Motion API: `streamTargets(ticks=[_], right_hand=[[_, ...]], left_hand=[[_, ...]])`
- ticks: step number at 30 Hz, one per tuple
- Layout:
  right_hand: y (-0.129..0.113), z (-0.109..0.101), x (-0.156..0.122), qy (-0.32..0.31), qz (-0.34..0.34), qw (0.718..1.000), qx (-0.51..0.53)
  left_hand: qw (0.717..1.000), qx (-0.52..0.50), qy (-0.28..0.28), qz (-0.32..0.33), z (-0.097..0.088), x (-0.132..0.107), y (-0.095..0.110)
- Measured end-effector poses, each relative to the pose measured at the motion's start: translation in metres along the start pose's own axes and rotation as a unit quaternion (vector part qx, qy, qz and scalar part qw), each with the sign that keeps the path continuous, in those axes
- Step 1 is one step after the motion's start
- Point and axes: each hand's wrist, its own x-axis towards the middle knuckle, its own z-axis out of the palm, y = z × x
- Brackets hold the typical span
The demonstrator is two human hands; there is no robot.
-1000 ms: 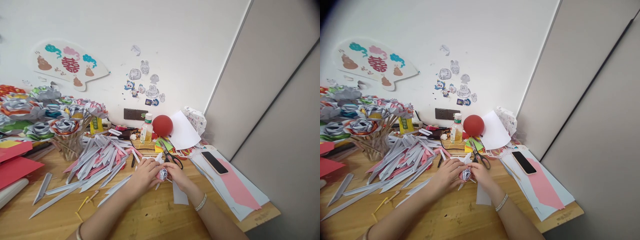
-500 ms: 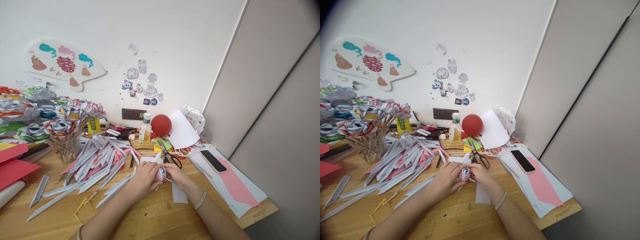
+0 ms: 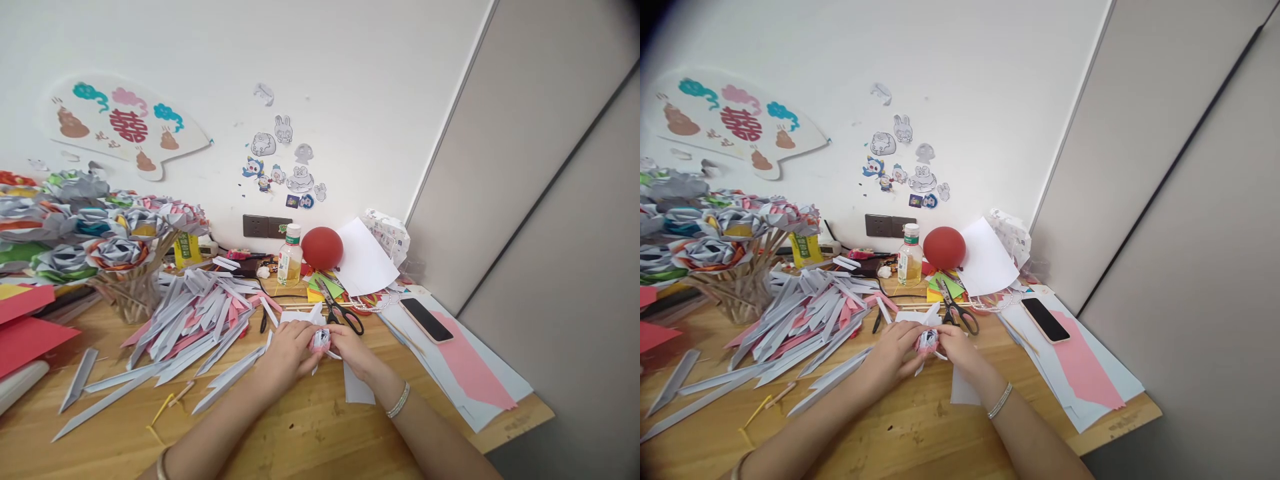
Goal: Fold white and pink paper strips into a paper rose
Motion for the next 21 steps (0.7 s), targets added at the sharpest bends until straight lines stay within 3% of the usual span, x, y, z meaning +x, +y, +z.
streamTargets(ticks=[6, 9, 15, 21], right_hand=[[-0.009, -0.004, -0.003, 0.068, -0.033, 0.997, 0.009], [-0.012, -0.003, -0.004, 0.068, -0.049, 0.996, -0.012], [-0.009, -0.003, -0.001, 0.021, -0.072, 0.997, -0.033], [-0.008, -0.003, 0.002, 0.033, -0.095, 0.994, -0.037]], left_hand=[[0.996, -0.027, 0.073, -0.051, 0.005, -0.001, -0.009], [0.991, -0.028, 0.104, -0.074, 0.006, -0.002, -0.014], [0.991, -0.075, 0.092, -0.064, 0.007, -0.001, -0.018], [0.983, -0.142, 0.087, -0.076, 0.002, -0.002, -0.021]])
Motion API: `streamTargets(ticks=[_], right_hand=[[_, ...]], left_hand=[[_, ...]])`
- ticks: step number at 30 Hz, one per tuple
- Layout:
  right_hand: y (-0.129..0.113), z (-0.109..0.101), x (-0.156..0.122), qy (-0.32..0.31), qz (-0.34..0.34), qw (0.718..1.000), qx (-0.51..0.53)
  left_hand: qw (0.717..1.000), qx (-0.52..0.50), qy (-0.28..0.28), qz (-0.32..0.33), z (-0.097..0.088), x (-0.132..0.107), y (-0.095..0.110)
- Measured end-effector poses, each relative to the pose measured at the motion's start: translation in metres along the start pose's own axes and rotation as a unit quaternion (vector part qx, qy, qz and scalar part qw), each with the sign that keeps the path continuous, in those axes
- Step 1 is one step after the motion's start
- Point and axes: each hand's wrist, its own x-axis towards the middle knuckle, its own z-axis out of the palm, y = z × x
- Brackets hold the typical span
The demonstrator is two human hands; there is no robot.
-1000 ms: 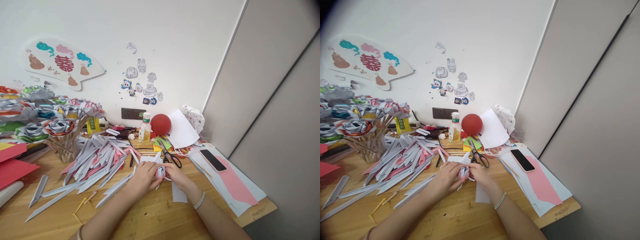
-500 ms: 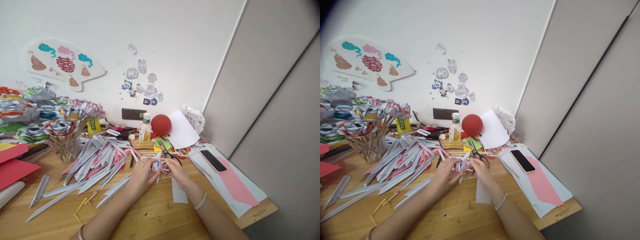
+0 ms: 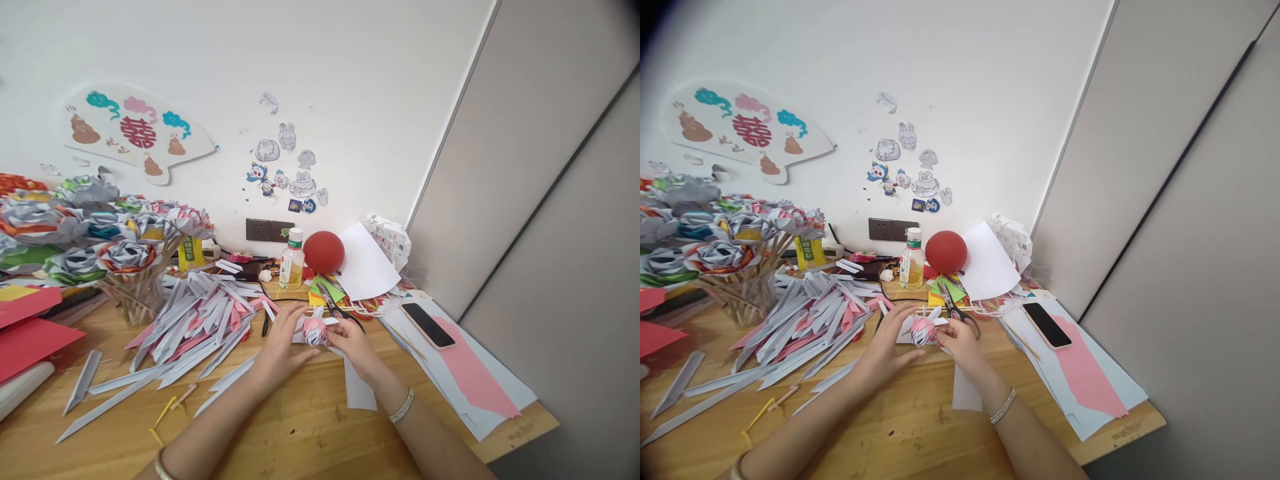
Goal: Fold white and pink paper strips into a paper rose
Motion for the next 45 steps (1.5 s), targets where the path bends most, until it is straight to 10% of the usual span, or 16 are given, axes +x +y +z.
streamTargets(ticks=[8, 29, 39, 45], right_hand=[[0.001, -0.003, 0.001, -0.002, 0.007, 1.0, -0.009], [-0.003, -0.003, -0.001, 0.013, -0.082, 0.984, -0.155], [-0.002, -0.007, -0.001, 0.07, -0.137, 0.973, -0.175], [-0.004, 0.0, -0.009, -0.013, -0.168, 0.967, -0.19]], left_hand=[[0.955, -0.211, 0.015, -0.208, -0.003, 0.009, -0.006], [0.889, -0.338, 0.059, -0.302, 0.005, 0.008, -0.01], [0.929, -0.254, 0.104, -0.249, -0.007, 0.011, 0.001], [0.985, -0.092, 0.043, -0.142, -0.01, 0.009, 0.011]])
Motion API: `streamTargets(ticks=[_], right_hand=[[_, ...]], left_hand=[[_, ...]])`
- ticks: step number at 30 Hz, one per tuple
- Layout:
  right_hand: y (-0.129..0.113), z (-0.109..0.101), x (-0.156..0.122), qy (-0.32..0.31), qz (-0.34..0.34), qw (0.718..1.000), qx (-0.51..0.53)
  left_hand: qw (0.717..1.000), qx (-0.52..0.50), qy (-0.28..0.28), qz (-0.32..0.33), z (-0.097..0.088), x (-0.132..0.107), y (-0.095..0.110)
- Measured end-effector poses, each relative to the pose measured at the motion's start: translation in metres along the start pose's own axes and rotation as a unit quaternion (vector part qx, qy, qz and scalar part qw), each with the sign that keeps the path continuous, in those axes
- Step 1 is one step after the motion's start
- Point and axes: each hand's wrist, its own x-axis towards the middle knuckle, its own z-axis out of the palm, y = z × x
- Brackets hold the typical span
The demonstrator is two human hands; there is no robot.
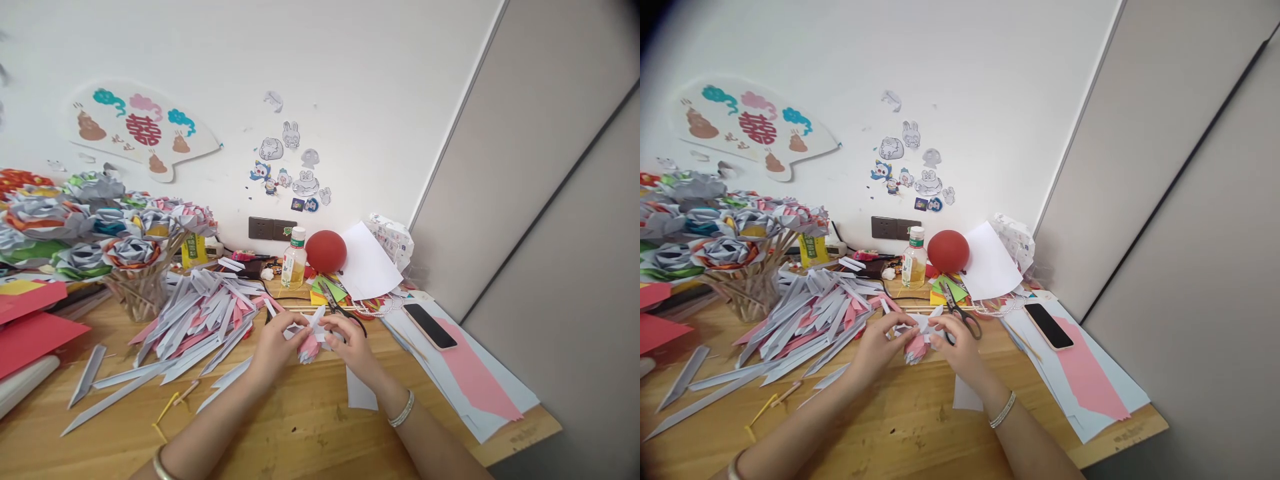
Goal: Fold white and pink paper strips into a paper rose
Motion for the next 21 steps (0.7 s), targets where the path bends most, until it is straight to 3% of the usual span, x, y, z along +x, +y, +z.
streamTargets(ticks=[6, 13, 21], right_hand=[[-0.005, 0.009, -0.003, -0.018, -0.001, 1.0, 0.003], [-0.003, 0.008, -0.002, -0.005, -0.013, 1.0, -0.023], [-0.005, 0.011, -0.003, 0.001, -0.014, 0.999, -0.028]], left_hand=[[0.998, 0.036, -0.022, 0.036, 0.0, -0.003, 0.012], [0.997, 0.041, -0.019, 0.064, 0.002, -0.005, 0.009], [0.999, -0.003, -0.02, 0.041, -0.001, -0.006, 0.022]])
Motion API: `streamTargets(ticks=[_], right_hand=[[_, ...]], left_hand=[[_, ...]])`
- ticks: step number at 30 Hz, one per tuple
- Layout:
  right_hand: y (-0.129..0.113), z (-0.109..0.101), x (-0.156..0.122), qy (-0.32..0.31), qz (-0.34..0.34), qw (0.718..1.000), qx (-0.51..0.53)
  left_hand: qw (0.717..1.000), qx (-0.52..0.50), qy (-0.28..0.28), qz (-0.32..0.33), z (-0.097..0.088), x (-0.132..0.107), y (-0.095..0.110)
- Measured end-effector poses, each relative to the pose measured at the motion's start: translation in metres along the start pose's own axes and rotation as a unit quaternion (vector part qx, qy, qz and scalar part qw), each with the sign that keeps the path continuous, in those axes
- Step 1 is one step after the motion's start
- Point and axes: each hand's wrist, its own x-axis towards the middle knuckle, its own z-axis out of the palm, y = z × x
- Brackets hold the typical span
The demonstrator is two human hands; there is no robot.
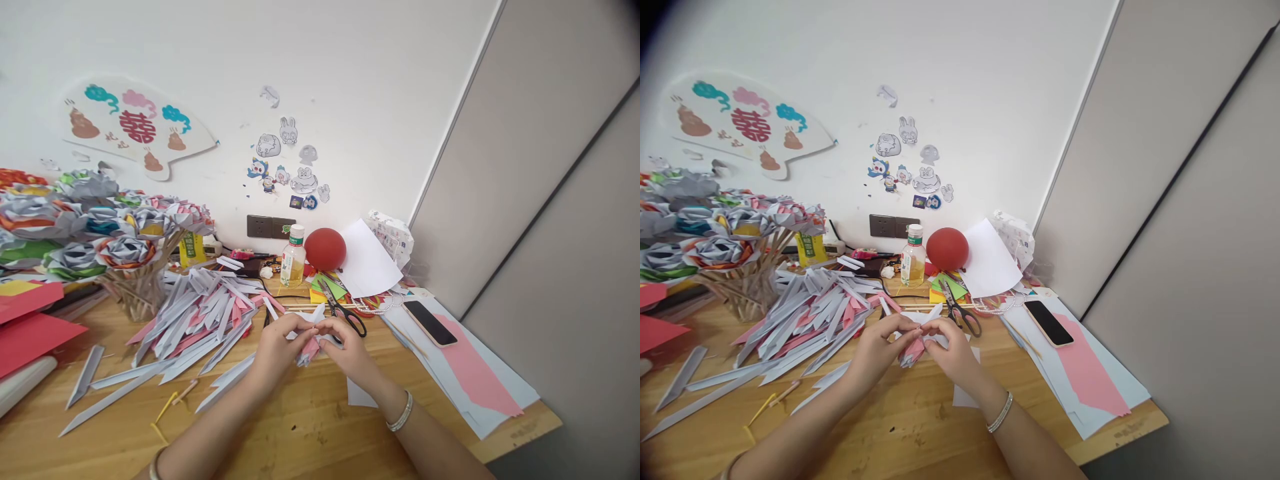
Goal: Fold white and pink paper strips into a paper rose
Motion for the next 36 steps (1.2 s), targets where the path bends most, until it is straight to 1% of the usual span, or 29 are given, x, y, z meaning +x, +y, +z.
streamTargets(ticks=[5, 8, 10, 15, 17, 21, 24, 27, 30, 33, 36], right_hand=[[-0.004, -0.002, 0.0, -0.004, 0.003, 1.0, 0.01], [-0.003, -0.003, 0.001, -0.015, 0.03, 0.999, 0.023], [-0.002, -0.004, 0.001, -0.027, 0.054, 0.997, 0.052], [-0.001, -0.005, 0.001, -0.074, 0.114, 0.981, 0.138], [0.0, -0.005, 0.002, -0.076, 0.128, 0.977, 0.153], [0.003, -0.005, 0.002, -0.075, 0.152, 0.973, 0.158], [0.004, -0.005, 0.002, -0.074, 0.161, 0.972, 0.152], [0.002, -0.007, 0.002, -0.088, 0.167, 0.971, 0.147], [-0.002, -0.012, 0.003, -0.1, 0.157, 0.977, 0.105], [-0.005, -0.017, 0.004, -0.102, 0.129, 0.985, 0.046], [-0.008, -0.02, 0.005, -0.11, 0.114, 0.987, 0.027]], left_hand=[[0.999, -0.018, -0.012, -0.026, 0.0, 0.001, 0.005], [0.998, -0.027, -0.017, -0.062, 0.002, 0.002, 0.001], [0.994, -0.05, -0.029, -0.094, 0.004, 0.003, -0.002], [0.979, -0.115, -0.081, -0.148, 0.005, 0.005, -0.007], [0.97, -0.136, -0.108, -0.167, 0.005, 0.006, -0.009], [0.944, -0.192, -0.177, -0.201, 0.006, 0.007, -0.018], [0.936, -0.201, -0.207, -0.201, 0.007, 0.006, -0.025], [0.943, -0.18, -0.21, -0.185, 0.007, 0.006, -0.028], [0.951, -0.145, -0.206, -0.177, 0.006, 0.006, -0.026], [0.958, -0.115, -0.202, -0.169, 0.005, 0.006, -0.021], [0.96, -0.106, -0.2, -0.162, 0.004, 0.005, -0.017]])
